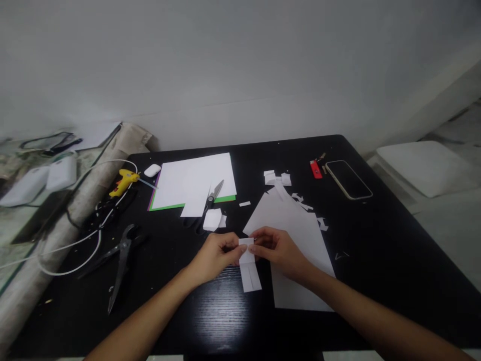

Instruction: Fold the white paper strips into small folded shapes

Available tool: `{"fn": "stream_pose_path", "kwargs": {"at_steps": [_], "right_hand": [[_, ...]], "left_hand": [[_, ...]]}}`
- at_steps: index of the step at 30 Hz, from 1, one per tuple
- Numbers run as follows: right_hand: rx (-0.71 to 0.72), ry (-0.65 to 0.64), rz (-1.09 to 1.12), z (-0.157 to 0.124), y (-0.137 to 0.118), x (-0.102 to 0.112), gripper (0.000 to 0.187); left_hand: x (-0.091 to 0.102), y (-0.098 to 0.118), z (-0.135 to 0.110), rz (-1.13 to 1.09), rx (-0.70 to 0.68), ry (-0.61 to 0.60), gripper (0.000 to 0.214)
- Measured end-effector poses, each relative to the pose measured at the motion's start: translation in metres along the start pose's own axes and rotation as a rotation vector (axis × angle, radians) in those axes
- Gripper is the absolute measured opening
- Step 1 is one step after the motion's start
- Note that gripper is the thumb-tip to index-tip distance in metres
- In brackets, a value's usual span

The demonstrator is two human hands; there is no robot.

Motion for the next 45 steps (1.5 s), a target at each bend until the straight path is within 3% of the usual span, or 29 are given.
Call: {"fn": "stream_pose_path", "kwargs": {"at_steps": [7,12,20,25,31,45], "right_hand": [[0.026,0.006,-0.038,-0.002,-0.004,-0.001,0.038],[0.123,-0.013,-0.105,-0.005,-0.016,-0.003,0.029],[0.098,0.001,-0.138,-0.009,-0.021,-0.004,0.032],[0.045,-0.081,-0.176,-0.008,-0.013,-0.01,0.037],[0.025,-0.093,-0.2,-0.008,-0.008,-0.01,0.043],[0.078,-0.123,-0.089,-0.008,-0.013,-0.012,0.036]], "left_hand": [[-0.001,0.0,-0.001,-0.032,0.032,-0.01,0.034],[-0.006,-0.001,-0.002,-0.071,0.062,-0.044,0.031],[-0.005,0.001,-0.002,-0.055,0.042,-0.031,0.032],[-0.004,0.0,-0.001,-0.047,0.058,-0.017,0.035],[-0.002,0.004,-0.001,-0.065,0.002,-0.007,0.034],[0.003,0.005,-0.003,-0.003,-0.06,0.018,0.034]]}}
Point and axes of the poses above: each hand's wrist, its own z-axis towards the middle knuckle, its own x-axis out of the back of the hand, y = z × x, the point moved 7 cm from there along z, towards the middle knuckle, and after that the axes turned 2 degrees about -x, right-handed, at the moved point
